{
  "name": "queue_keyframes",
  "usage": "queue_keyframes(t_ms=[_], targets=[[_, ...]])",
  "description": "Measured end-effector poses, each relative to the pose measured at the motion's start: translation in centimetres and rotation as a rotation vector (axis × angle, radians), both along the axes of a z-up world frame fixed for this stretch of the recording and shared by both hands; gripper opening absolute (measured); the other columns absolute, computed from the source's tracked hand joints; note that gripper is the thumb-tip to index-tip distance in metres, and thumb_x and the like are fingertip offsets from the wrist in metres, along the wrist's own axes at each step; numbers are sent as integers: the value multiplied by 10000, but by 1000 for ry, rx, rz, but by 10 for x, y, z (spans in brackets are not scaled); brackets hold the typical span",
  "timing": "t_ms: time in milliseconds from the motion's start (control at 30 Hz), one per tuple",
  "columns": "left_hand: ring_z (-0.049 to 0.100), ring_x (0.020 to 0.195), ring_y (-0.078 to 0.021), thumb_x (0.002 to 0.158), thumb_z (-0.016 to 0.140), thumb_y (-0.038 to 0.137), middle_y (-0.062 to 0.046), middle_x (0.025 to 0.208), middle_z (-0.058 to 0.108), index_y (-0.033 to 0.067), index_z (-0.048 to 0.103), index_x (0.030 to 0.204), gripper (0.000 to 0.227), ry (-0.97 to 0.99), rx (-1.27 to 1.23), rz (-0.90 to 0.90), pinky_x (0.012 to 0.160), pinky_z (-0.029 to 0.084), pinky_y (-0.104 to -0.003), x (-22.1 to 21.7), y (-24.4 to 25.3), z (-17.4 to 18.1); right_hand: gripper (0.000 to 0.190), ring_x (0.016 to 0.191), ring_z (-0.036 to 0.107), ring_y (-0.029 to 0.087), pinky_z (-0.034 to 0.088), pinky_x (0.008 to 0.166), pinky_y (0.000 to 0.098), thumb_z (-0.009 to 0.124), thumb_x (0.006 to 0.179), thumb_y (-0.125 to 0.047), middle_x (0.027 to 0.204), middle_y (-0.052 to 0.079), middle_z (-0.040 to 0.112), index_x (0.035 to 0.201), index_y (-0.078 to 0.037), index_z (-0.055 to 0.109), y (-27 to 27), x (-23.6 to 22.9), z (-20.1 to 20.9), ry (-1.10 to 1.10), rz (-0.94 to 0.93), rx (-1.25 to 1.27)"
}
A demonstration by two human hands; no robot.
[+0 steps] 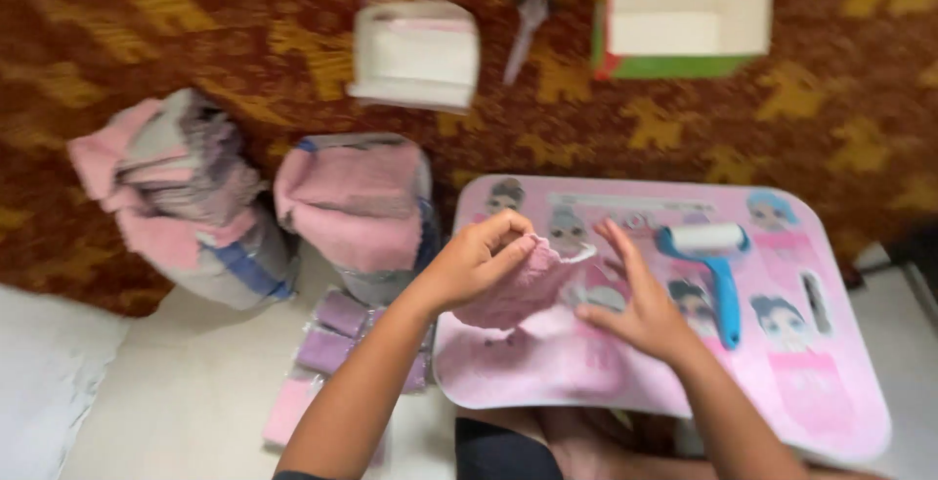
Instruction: The person cleans fabric pieces using a lint roller and packs them into plastic bags.
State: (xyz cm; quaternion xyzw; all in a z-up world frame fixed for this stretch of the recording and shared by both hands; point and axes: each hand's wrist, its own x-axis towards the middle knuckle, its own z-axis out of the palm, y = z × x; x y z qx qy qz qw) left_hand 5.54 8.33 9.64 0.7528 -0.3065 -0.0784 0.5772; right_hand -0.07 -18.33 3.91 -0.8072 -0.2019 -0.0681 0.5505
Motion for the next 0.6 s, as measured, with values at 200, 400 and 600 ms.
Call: queue_keyframes(t_ms=[200, 400, 600], targets=[[643, 835, -134, 1052, 569, 166, -70, 865, 754, 92, 659, 1154, 155, 157, -134, -45, 806, 542, -323, 29, -46, -45, 251, 770, 689, 217, 578, 787, 408, 851, 793, -142, 752, 97, 754, 1033, -75, 819, -61, 6, 32, 292, -93, -222], [758, 1003, -202, 989, 692, 139, -22, 986, 795, 157, 745, 1103, 127, -257, -124, 165, 889, 580, -351, 49, -72, -22, 154, 906, 701, 249, 548, 803, 392, 817, 864, -179, 918, -8, 711, 997, -191, 741, -99, 28, 46, -360, -382, -519], [752, 1045, -241, 918, 754, 56, -51, 1028, 803, 162, 786, 1062, 182, -721, -18, 182, 911, 595, -373, 17, -76, -52, 165, 1006, 686, 199, 506, 835, 356, 755, 926, -210, 1089, -58, 725, 1076, -280, 759, -105, -10, 13, -675, -460, -770]])
